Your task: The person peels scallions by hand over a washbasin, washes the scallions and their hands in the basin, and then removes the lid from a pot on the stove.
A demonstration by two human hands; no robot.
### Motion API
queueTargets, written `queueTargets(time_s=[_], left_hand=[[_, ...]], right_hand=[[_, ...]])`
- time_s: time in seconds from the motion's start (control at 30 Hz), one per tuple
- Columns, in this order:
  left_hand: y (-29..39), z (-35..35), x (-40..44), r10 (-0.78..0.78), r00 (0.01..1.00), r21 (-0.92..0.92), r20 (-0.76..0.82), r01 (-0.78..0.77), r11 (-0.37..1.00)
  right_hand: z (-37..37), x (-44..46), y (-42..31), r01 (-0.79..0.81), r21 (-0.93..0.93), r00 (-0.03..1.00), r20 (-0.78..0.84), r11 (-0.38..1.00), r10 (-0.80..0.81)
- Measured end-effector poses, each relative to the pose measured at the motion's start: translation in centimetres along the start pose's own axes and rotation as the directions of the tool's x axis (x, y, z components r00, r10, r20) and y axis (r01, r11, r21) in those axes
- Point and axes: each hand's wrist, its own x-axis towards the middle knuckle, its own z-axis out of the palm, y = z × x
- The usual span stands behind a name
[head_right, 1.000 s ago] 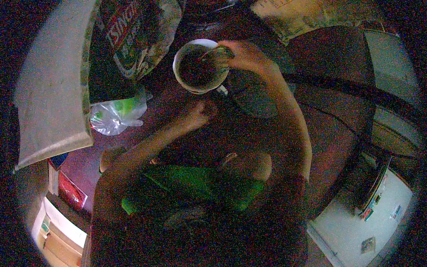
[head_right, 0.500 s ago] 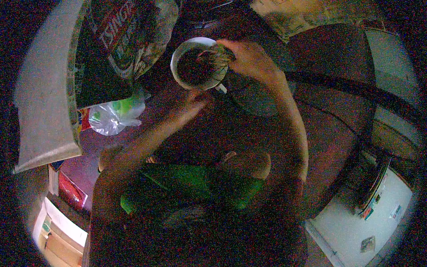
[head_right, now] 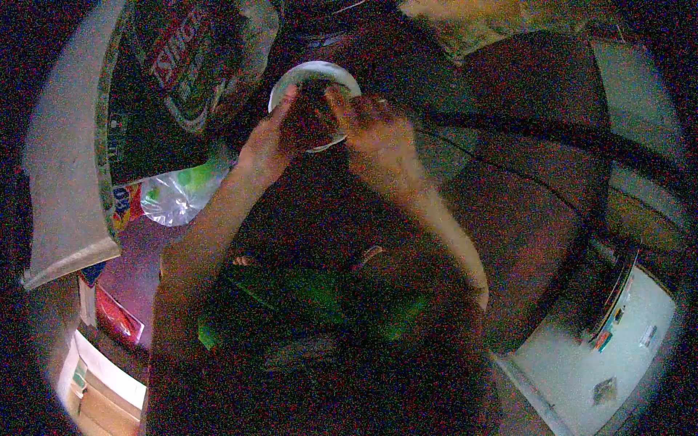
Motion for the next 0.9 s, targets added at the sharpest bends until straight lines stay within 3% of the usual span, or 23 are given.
queueTargets(time_s=[0.07,0.2,0.27,0.3,0.37,0.4,0.47,0.57,0.63,0.77,0.9], left_hand=[[-0.1,-0.2,0.3,0.007,1.0,-0.018,-0.014,-0.008,1.0],[-0.6,-3.0,1.6,-0.054,0.989,0.126,-0.137,0.071,0.99],[-0.7,-3.7,1.9,-0.069,0.984,0.203,-0.166,0.103,0.974],[-0.6,-4.0,1.9,-0.104,0.985,0.166,-0.137,0.126,0.978],[-0.3,-3.8,1.5,-0.133,0.985,0.137,-0.109,0.148,0.979],[-0.4,-3.3,1.1,-0.111,0.985,0.097,-0.132,0.125,0.987],[-0.5,-3.0,0.7,-0.096,0.984,0.064,-0.149,0.106,0.992],[-0.6,-3.9,1.1,0.004,0.999,0.083,-0.038,-0.001,0.997],[-0.6,-4.3,1.6,0.051,0.992,0.088,0.113,-0.061,0.994],[0.1,-3.5,0.1,0.024,0.993,0.077,0.114,-0.033,0.996],[0.2,-4.2,0.0,0.001,0.988,0.066,0.153,-0.012,0.998]], right_hand=[[1.1,-0.6,-1.7,0.023,-0.132,0.995,-0.09,0.991,-0.035],[2.6,-1.8,-4.2,0.061,-0.137,0.994,-0.078,0.989,-0.072],[1.8,-1.8,-5.0,0.014,0.063,0.996,0.091,0.998,-0.02],[1.1,-1.6,-4.9,0.015,0.067,0.996,0.085,0.998,-0.021],[-0.4,-1.7,-3.5,-0.148,0.358,0.987,0.118,0.922,0.112],[-0.4,-1.7,-2.5,-0.148,0.361,0.987,0.114,0.921,0.113],[0.1,-1.4,-0.2,-0.369,0.444,0.91,-0.005,0.817,0.414],[2.0,-1.3,2.1,-0.337,0.576,0.864,-0.126,0.745,0.488],[2.8,-1.4,2.9,-0.312,0.636,0.865,-0.117,0.705,0.489],[4.5,-1.0,3.5,-0.253,0.8,0.856,-0.076,0.543,0.511],[5.5,-1.2,3.6,-0.263,0.777,0.884,-0.042,0.572,0.465]])
